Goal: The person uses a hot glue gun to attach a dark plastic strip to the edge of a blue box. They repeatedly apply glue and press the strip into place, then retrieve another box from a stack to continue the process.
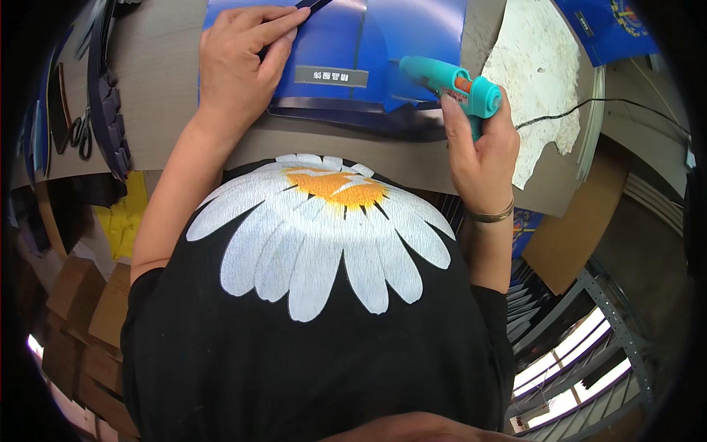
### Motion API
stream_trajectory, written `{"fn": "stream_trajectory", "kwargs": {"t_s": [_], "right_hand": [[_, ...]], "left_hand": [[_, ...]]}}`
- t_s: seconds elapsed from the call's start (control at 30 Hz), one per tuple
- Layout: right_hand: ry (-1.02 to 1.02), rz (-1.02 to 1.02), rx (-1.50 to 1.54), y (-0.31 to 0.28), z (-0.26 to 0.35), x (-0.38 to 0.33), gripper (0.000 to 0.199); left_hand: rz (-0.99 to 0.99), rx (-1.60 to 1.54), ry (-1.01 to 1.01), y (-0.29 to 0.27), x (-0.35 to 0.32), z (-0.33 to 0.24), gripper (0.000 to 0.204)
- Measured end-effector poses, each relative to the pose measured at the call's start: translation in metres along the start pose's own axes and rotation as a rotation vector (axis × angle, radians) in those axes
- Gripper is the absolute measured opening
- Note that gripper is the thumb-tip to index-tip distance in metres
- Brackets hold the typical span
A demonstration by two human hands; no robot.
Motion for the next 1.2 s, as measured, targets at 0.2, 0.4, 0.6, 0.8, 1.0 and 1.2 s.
{"fn": "stream_trajectory", "kwargs": {"t_s": [0.2, 0.4, 0.6, 0.8, 1.0, 1.2], "right_hand": [[-0.125, -0.094, 0.036, 0.018, 0.008, 0.031, 0.029], [-0.214, -0.100, 0.057, 0.035, 0.011, 0.060, 0.033], [-0.173, 0.007, 0.029, 0.042, 0.022, 0.074, 0.030], [-0.171, 0.028, 0.016, 0.037, 0.018, 0.080, 0.031], [-0.160, 0.052, -0.093, 0.020, 0.021, 0.069, 0.032], [-0.104, 0.089, -0.064, 0.004, 0.016, 0.037, 0.029]], "left_hand": [[-0.002, 0.038, 0.003, 0.000, 0.000, 0.000, 0.029], [0.018, 0.023, -0.026, 0.000, 0.003, -0.003, 0.031], [-0.053, 0.033, -0.009, -0.002, 0.003, -0.004, 0.024], [-0.041, 0.037, -0.009, -0.001, 0.003, -0.006, 0.024], [-0.048, 0.035, -0.001, 0.000, 0.002, -0.006, 0.024], [-0.053, 0.031, 0.007, 0.000, 0.000, -0.003, 0.026]]}}
Point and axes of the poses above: each hand's wrist, its own x-axis towards the middle knuckle, its own y-axis out of the palm, z = x × y, the point moved 8 cm from there along x, towards the middle knuckle, and after that the axes turned 9 degrees about -z, right-handed, at the moved point
